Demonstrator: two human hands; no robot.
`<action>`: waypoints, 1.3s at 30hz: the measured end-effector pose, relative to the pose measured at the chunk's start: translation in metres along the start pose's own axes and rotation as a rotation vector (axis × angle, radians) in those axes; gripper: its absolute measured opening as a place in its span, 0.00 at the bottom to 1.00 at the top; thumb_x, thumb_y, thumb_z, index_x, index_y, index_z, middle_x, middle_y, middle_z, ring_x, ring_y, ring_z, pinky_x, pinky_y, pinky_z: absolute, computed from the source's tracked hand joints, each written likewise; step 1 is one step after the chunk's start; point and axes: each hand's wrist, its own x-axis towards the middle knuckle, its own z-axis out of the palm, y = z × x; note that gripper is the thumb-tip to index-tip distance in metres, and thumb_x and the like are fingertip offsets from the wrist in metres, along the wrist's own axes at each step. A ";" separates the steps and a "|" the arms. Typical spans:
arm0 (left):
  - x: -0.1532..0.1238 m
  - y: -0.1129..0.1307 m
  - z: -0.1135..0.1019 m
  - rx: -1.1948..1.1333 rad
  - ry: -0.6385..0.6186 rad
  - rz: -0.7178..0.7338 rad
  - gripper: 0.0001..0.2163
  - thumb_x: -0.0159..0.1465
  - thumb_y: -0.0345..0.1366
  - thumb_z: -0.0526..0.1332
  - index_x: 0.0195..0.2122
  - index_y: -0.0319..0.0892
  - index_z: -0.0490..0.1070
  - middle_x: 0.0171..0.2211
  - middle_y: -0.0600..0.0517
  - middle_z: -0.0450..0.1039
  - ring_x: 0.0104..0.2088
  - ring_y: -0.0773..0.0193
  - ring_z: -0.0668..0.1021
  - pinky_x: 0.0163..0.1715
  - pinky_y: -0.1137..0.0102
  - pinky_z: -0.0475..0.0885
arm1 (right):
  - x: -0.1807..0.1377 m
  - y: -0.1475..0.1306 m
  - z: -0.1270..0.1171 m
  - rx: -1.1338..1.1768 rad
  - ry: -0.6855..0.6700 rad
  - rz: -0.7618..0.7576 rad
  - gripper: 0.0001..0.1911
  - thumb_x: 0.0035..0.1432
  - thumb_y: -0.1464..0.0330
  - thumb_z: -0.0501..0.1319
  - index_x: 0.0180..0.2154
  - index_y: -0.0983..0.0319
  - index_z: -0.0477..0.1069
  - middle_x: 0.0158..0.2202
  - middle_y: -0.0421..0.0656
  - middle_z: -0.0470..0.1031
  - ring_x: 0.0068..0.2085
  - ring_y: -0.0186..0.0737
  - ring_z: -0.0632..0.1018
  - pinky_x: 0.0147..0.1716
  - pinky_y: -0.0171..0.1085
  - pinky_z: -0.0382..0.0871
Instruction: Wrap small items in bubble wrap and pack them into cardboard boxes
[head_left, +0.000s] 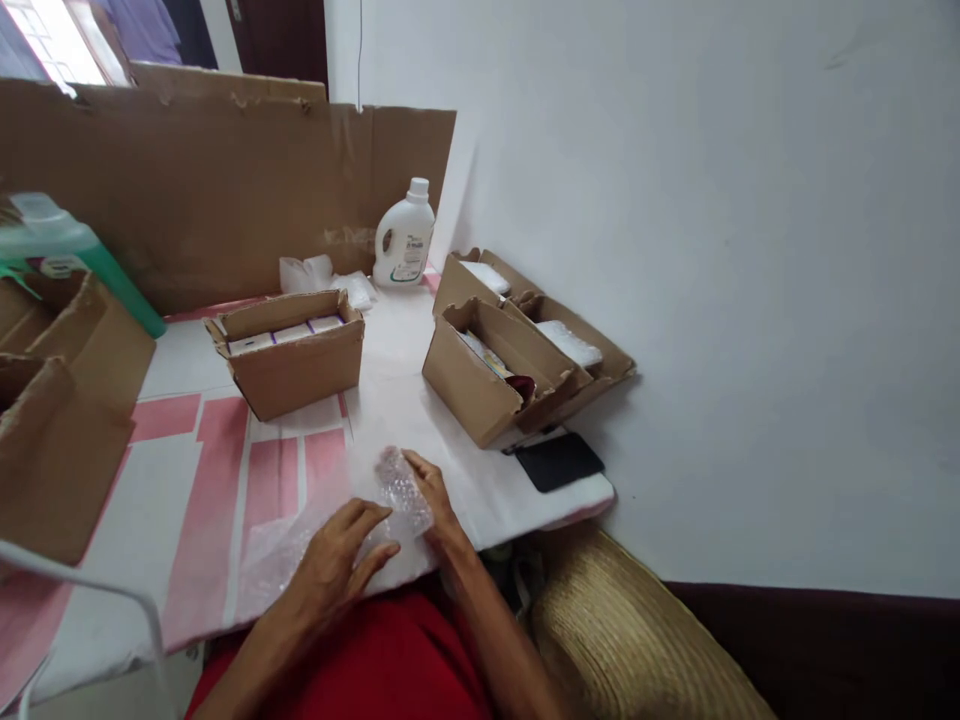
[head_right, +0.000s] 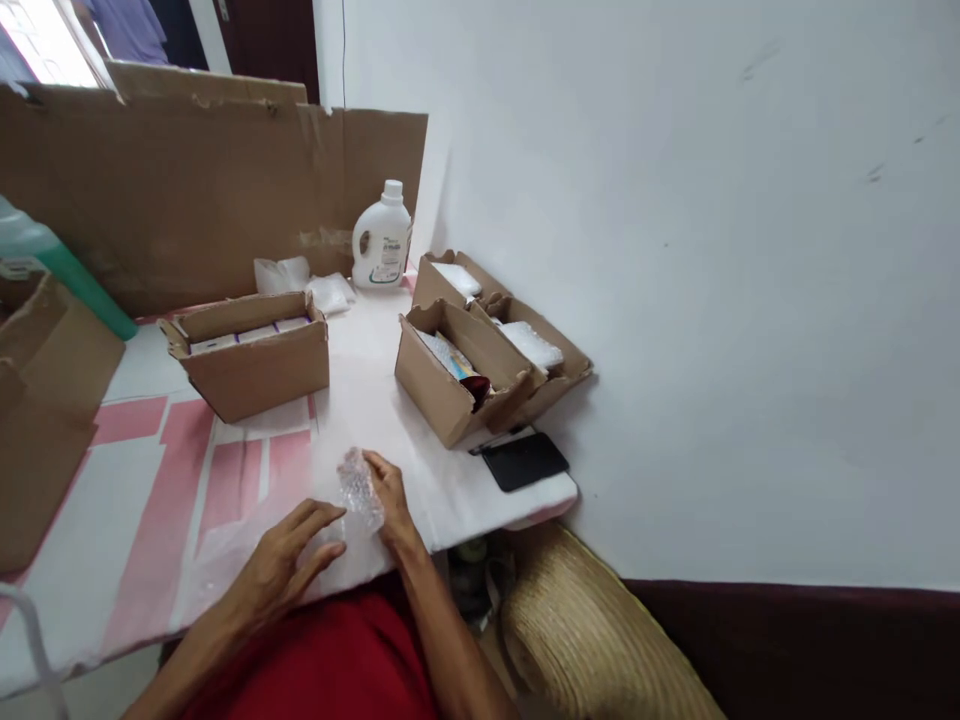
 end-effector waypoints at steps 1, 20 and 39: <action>-0.004 -0.007 -0.001 0.006 0.017 -0.010 0.14 0.71 0.40 0.57 0.55 0.45 0.71 0.46 0.46 0.78 0.45 0.61 0.82 0.44 0.67 0.78 | 0.002 -0.003 -0.007 -0.035 0.050 -0.035 0.19 0.52 0.55 0.68 0.39 0.63 0.78 0.38 0.46 0.82 0.38 0.43 0.81 0.39 0.39 0.74; -0.017 -0.065 -0.017 0.383 0.136 0.212 0.20 0.69 0.41 0.57 0.61 0.46 0.66 0.56 0.40 0.74 0.54 0.47 0.77 0.51 0.55 0.72 | -0.043 -0.027 -0.067 -1.128 0.503 -0.646 0.15 0.67 0.66 0.57 0.52 0.62 0.72 0.48 0.52 0.76 0.52 0.50 0.74 0.54 0.50 0.70; 0.207 0.091 0.206 0.301 -0.279 0.243 0.26 0.64 0.43 0.63 0.58 0.32 0.66 0.56 0.30 0.70 0.57 0.37 0.74 0.55 0.46 0.68 | -0.048 -0.046 -0.233 -0.866 1.081 -0.495 0.19 0.67 0.64 0.51 0.51 0.65 0.73 0.49 0.55 0.77 0.50 0.51 0.76 0.52 0.51 0.70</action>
